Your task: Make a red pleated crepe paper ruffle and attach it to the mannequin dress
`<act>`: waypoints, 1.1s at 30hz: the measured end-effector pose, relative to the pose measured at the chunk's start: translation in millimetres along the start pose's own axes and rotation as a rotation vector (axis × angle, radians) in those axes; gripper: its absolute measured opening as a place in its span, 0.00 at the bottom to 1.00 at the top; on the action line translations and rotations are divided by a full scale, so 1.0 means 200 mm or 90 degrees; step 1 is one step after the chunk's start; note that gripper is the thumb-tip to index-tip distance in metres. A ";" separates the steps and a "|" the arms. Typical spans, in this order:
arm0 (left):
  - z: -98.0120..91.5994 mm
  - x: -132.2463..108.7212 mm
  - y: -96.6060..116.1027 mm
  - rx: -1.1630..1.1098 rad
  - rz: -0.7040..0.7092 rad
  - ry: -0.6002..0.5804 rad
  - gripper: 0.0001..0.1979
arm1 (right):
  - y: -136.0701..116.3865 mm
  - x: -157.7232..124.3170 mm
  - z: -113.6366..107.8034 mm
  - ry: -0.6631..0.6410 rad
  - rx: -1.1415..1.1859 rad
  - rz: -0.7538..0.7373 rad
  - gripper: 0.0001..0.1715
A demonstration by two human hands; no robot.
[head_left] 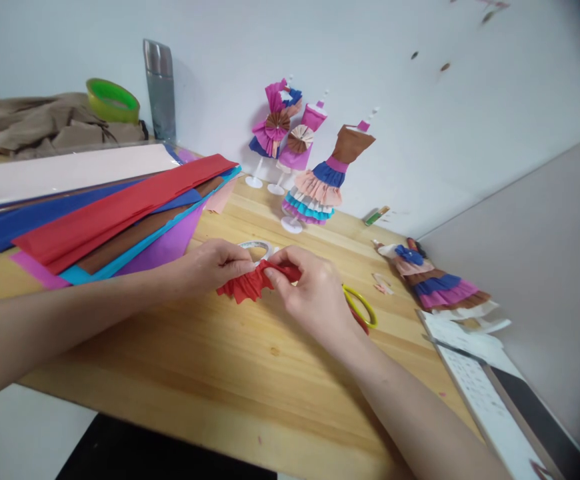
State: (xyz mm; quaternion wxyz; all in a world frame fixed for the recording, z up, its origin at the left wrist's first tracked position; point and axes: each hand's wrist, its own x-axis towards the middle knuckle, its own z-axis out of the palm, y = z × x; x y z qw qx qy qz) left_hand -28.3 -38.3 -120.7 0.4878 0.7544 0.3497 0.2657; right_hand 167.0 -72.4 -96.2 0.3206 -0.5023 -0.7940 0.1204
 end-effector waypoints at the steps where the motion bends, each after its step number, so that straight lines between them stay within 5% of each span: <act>1: 0.00 0.00 0.00 0.007 0.002 0.005 0.21 | 0.00 0.00 0.00 0.000 0.001 0.003 0.03; 33: 0.02 0.01 -0.01 -0.026 -0.022 0.034 0.22 | 0.02 0.00 0.02 -0.018 0.019 -0.067 0.06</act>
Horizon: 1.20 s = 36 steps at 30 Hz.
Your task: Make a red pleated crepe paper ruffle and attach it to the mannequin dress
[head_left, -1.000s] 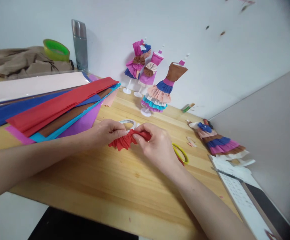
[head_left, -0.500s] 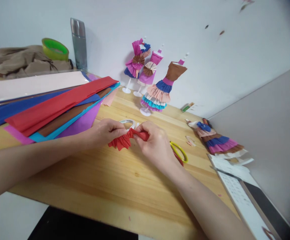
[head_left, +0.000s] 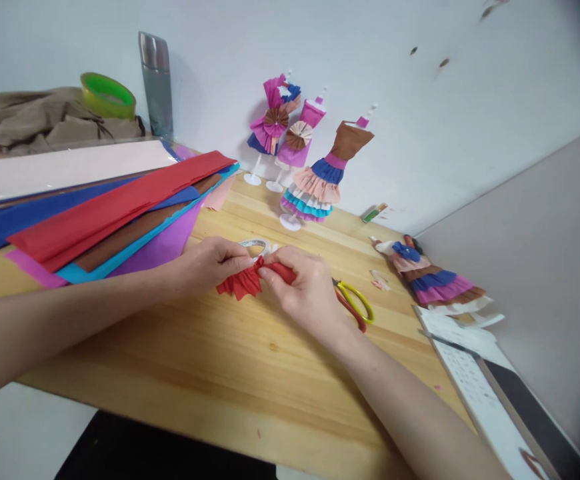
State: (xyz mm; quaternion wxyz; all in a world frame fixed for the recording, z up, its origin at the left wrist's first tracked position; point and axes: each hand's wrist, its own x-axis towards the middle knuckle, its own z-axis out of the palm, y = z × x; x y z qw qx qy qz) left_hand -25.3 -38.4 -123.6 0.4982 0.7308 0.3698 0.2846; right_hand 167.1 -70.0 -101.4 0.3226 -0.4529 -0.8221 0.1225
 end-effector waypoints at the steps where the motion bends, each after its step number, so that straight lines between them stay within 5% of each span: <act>1: 0.00 0.00 0.00 0.006 0.001 0.001 0.22 | 0.00 0.00 0.00 0.005 0.009 0.007 0.06; 19: 0.00 0.01 0.00 0.025 0.038 0.015 0.21 | -0.02 -0.01 0.02 0.043 0.057 -0.011 0.09; 36: 0.00 0.00 0.00 0.057 0.045 0.029 0.22 | 0.03 0.02 0.04 0.027 0.227 0.151 0.12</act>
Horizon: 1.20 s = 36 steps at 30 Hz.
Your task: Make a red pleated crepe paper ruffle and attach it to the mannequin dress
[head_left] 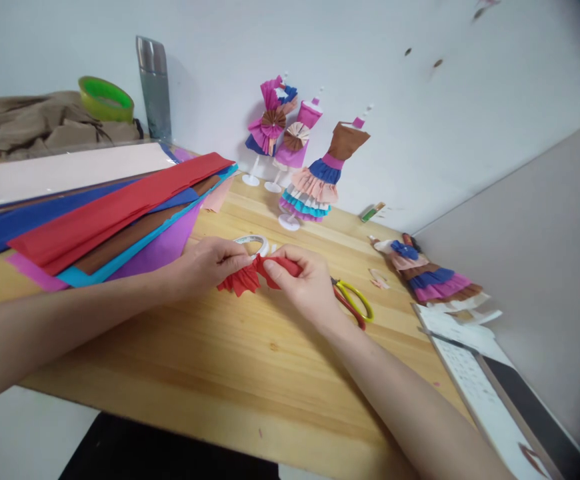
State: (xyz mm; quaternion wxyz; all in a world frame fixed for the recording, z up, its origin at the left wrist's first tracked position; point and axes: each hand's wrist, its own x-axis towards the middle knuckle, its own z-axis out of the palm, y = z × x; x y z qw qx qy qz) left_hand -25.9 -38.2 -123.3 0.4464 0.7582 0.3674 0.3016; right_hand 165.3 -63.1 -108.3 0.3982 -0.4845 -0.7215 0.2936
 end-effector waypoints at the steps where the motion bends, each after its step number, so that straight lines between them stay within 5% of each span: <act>1: 0.00 0.00 0.00 0.002 0.001 -0.002 0.22 | 0.01 0.00 0.00 -0.007 0.003 0.004 0.12; 14: 0.00 -0.01 0.01 0.019 -0.006 -0.011 0.20 | 0.03 0.03 0.00 -0.004 0.031 0.083 0.14; 36: 0.00 -0.01 0.01 0.006 0.006 -0.025 0.20 | 0.02 0.01 0.00 0.027 -0.040 -0.027 0.08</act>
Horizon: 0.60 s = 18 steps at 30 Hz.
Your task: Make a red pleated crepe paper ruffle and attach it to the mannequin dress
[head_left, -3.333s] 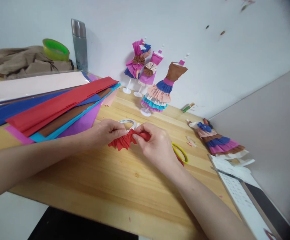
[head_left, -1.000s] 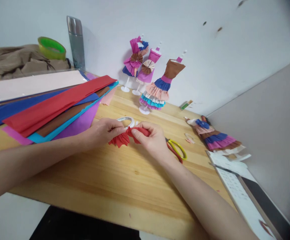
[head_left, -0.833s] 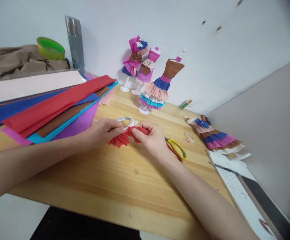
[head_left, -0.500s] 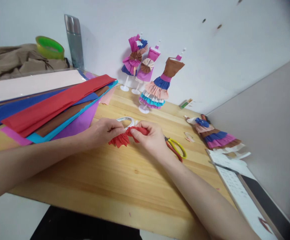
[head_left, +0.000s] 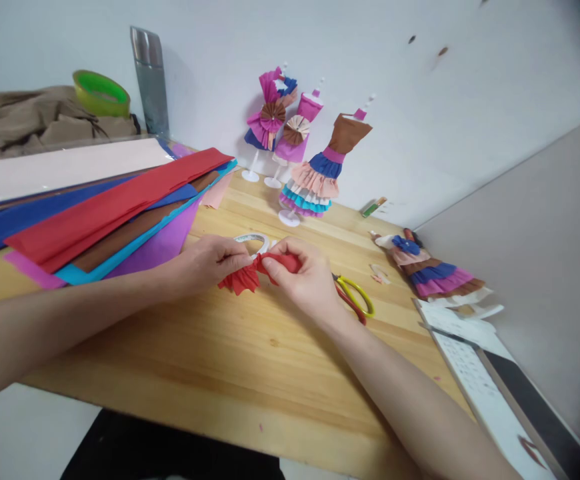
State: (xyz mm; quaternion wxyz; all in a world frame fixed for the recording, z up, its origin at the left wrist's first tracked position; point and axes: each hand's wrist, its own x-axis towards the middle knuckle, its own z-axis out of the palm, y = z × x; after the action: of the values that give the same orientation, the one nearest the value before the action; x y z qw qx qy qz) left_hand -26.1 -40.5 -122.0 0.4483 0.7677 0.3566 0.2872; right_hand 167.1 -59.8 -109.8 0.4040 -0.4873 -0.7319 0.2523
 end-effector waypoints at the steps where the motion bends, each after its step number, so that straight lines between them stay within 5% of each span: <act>1: 0.00 0.00 0.00 -0.002 0.000 -0.003 0.20 | 0.00 0.00 0.00 -0.001 0.006 0.001 0.09; 11: 0.00 0.00 -0.01 0.027 0.012 0.015 0.20 | 0.01 0.00 0.01 -0.002 -0.013 0.045 0.10; 18: 0.00 -0.01 0.02 -0.014 0.012 -0.041 0.19 | 0.03 0.02 -0.01 -0.025 0.014 0.065 0.13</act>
State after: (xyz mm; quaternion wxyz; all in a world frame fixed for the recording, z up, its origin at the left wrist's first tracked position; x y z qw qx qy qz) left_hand -26.7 -42.9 -118.2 0.4653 0.7748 0.3317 0.2704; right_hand 170.6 -54.7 -112.6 0.3812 -0.5144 -0.7113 0.2900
